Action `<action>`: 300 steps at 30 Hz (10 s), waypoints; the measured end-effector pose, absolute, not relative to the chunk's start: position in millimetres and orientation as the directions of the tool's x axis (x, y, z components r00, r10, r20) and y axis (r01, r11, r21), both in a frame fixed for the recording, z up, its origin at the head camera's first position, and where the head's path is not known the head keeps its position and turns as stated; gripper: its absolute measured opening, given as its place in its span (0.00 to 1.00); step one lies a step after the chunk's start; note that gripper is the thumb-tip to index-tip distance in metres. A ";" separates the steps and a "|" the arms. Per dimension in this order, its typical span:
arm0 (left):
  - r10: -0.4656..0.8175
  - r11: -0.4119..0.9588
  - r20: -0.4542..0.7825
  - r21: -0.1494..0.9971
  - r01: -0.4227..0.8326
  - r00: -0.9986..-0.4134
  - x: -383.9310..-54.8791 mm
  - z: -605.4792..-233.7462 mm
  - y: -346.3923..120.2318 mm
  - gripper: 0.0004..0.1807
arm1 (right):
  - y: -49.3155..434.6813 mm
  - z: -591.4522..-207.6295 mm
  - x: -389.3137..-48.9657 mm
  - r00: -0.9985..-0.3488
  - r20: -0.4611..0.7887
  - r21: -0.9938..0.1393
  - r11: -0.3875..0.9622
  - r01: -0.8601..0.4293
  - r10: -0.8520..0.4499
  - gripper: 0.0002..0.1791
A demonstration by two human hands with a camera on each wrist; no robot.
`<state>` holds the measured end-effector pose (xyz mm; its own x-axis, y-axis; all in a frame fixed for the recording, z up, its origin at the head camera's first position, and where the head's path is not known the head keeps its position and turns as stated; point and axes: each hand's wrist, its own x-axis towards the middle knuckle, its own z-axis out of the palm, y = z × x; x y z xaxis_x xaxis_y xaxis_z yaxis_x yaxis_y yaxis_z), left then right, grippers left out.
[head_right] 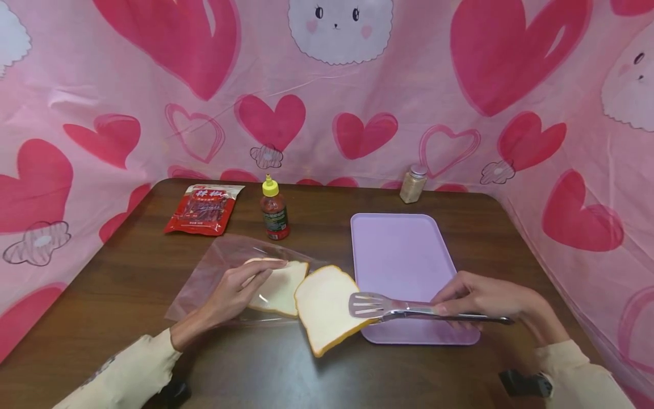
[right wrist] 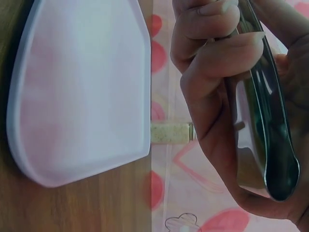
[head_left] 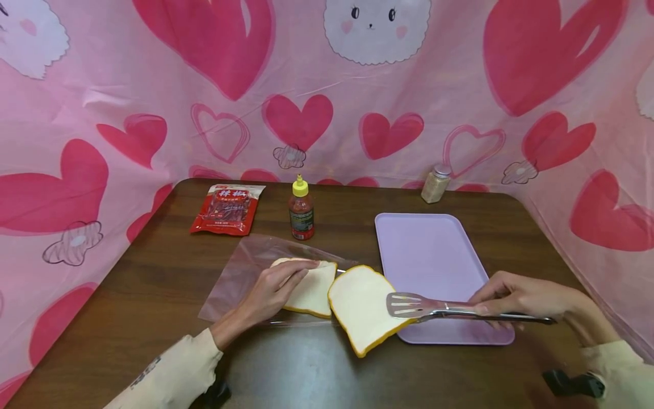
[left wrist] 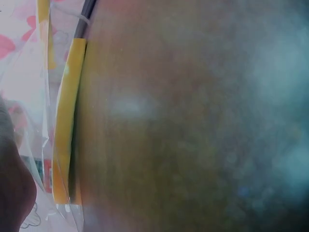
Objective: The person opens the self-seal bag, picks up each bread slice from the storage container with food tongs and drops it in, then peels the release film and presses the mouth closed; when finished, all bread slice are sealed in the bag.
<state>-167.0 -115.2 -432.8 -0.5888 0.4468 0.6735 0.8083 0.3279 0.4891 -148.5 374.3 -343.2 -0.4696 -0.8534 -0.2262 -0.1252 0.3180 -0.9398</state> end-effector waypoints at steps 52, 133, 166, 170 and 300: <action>0.408 0.328 0.706 0.479 0.815 -0.579 -170.0 -438.1 -113.6 0.19 | 381.1 -372.2 -151.0 -0.411 -0.297 -0.936 0.179 0.302 -0.862 0.25; 0.444 0.334 0.644 0.525 0.783 -0.622 -165.5 -434.7 -115.9 0.17 | 377.5 -354.5 -161.6 -0.605 -0.142 -0.893 0.365 -0.264 -0.784 0.19; 0.442 0.319 0.654 0.526 0.789 -0.614 -164.3 -431.9 -116.5 0.16 | 350.9 -360.1 -174.0 -0.611 -0.174 -0.865 0.417 -0.280 -0.772 0.14; 0.438 0.324 0.662 0.514 0.794 -0.608 -165.1 -432.2 -116.1 0.16 | 345.9 -360.6 -175.7 -0.616 -0.182 -0.862 0.425 -0.275 -0.767 0.14; 0.381 0.351 0.699 0.496 0.794 -0.605 -166.5 -434.3 -115.6 0.18 | 298.4 -372.8 -197.6 -0.650 -0.174 -0.871 0.424 -0.250 -0.739 0.15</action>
<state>-166.5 -115.6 -434.3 -0.6053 0.3812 0.6988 0.7940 0.3514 0.4960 -197.6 298.4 -372.8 -0.6505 -0.7394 -0.1738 -0.2495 0.4241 -0.8706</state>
